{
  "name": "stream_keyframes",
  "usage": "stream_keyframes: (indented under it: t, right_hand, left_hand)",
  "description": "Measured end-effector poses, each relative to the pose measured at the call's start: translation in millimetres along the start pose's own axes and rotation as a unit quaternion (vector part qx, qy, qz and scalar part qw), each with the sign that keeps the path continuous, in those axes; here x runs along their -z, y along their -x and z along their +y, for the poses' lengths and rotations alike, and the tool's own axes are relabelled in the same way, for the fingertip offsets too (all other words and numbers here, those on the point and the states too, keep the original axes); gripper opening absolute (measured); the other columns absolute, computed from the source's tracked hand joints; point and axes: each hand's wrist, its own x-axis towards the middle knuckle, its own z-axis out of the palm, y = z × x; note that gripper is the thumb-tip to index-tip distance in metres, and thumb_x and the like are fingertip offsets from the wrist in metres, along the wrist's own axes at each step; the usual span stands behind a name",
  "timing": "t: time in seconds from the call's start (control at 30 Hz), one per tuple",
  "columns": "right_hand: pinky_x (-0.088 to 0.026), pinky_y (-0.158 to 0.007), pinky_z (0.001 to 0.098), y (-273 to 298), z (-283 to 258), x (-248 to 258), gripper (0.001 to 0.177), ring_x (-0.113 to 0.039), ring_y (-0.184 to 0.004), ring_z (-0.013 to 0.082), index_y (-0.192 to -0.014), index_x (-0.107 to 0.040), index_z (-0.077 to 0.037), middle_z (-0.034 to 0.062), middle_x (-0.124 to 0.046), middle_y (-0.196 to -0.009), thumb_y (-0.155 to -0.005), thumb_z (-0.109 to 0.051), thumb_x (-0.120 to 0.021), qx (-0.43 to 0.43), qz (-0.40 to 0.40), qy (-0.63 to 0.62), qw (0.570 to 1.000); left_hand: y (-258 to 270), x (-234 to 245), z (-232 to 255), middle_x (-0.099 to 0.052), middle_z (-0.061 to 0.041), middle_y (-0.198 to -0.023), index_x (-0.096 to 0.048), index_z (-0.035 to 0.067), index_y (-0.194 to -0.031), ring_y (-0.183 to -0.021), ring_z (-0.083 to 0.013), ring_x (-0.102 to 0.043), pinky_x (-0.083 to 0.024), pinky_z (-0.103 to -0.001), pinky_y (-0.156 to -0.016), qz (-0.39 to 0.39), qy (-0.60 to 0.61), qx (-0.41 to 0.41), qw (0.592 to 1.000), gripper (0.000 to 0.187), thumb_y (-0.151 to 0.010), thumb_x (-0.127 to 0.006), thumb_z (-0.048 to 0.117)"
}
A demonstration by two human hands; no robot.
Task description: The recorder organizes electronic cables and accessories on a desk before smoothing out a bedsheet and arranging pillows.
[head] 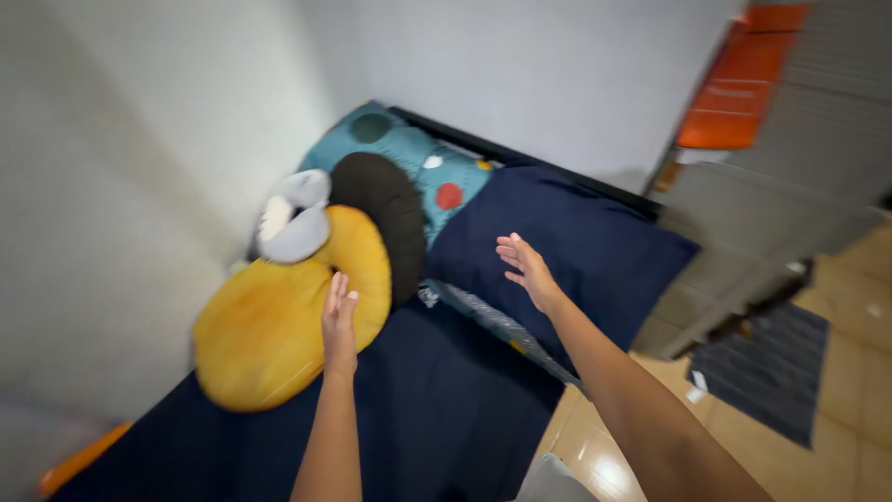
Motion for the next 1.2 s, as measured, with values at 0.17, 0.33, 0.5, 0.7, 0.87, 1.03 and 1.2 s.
stream_keyframes:
  t: [0.17, 0.33, 0.5, 0.7, 0.87, 1.03, 1.2]
  right_hand:
    - [-0.031, -0.117, 0.0529, -7.5, 3.8, -49.6, 0.079, -0.038, -0.149, 0.0298, -0.149, -0.049, -0.01, 0.0165, -0.049, -0.155, -0.093, -0.066, -0.042, -0.002, -0.065, 0.014, 0.998]
    - [-0.03, -0.118, 0.0523, -15.2, 7.6, -106.0, 0.08, -0.038, -0.149, 0.0292, -0.15, -0.048, -0.01, 0.0156, -0.048, -0.155, -0.094, -0.066, -0.041, -0.011, -0.129, 0.028, 0.991]
    - [-0.031, -0.117, 0.0519, -19.1, 17.4, -164.1, 0.08, -0.039, -0.149, 0.0289, -0.15, -0.049, -0.009, 0.0159, -0.05, -0.154, -0.095, -0.066, -0.04, -0.015, -0.192, 0.032, 0.981]
    - [-0.03, -0.116, 0.051, -21.0, 36.3, -232.1, 0.08, -0.041, -0.147, 0.0271, -0.15, -0.049, -0.01, 0.0134, -0.051, -0.153, -0.095, -0.067, -0.039, -0.02, -0.276, 0.043, 0.96]
    - [-0.033, -0.114, 0.0479, -8.6, 45.5, -286.9, 0.077, -0.045, -0.143, 0.0233, -0.149, -0.051, -0.015, 0.0094, -0.055, -0.15, -0.095, -0.067, -0.039, -0.037, -0.331, 0.047, 0.942]
    - [-0.033, -0.113, 0.0472, 0.1, 61.7, -329.5, 0.075, -0.045, -0.142, 0.0223, -0.147, -0.052, -0.014, 0.0088, -0.055, -0.148, -0.096, -0.066, -0.039, -0.049, -0.389, 0.046, 0.919]
    - [-0.033, -0.113, 0.0474, 16.6, 70.8, -369.9, 0.074, -0.044, -0.144, 0.0223, -0.147, -0.052, -0.014, 0.0095, -0.055, -0.148, -0.096, -0.065, -0.039, -0.058, -0.439, 0.051, 0.895]
  left_hand:
    - [24.1, 45.8, 14.9, -0.043, -0.018, -0.162, -0.038, -0.001, -0.156, -0.149, -0.023, -0.04, -0.029, -0.032, -0.119, 0.062, -0.009, -0.012, 0.998, 0.067, -0.096, -0.055, 0.024]
    - [47.4, 101.8, 22.0, -0.041, -0.02, -0.162, -0.036, -0.002, -0.156, -0.151, -0.0243, -0.038, -0.029, -0.033, -0.12, 0.111, 0.013, -0.043, 0.993, 0.067, -0.097, -0.056, 0.022]
    - [85.5, 146.4, 44.2, -0.042, -0.02, -0.161, -0.035, -0.002, -0.156, -0.15, -0.0252, -0.039, -0.03, -0.034, -0.12, 0.185, -0.009, -0.048, 0.982, 0.067, -0.097, -0.055, 0.021]
    - [136.2, 184.6, 75.2, -0.038, -0.018, -0.163, -0.034, -0.001, -0.157, -0.153, -0.0247, -0.035, -0.027, -0.035, -0.122, 0.255, -0.025, -0.064, 0.964, 0.066, -0.098, -0.055, 0.021]
    - [178.9, 219.3, 87.3, -0.04, -0.016, -0.162, -0.037, 0.002, -0.156, -0.151, -0.024, -0.037, -0.03, -0.035, -0.121, 0.329, -0.046, -0.058, 0.942, 0.066, -0.096, -0.058, 0.021]
    - [226.8, 229.3, 110.6, -0.041, -0.014, -0.163, -0.037, 0.004, -0.156, -0.152, -0.024, -0.037, -0.027, -0.036, -0.122, 0.39, -0.068, -0.042, 0.917, 0.066, -0.097, -0.057, 0.023]
    - [268.7, 233.9, 133.1, -0.04, -0.015, -0.162, -0.037, 0.006, -0.156, -0.152, -0.0257, -0.036, -0.028, -0.037, -0.122, 0.444, -0.101, -0.042, 0.889, 0.065, -0.098, -0.056, 0.027]
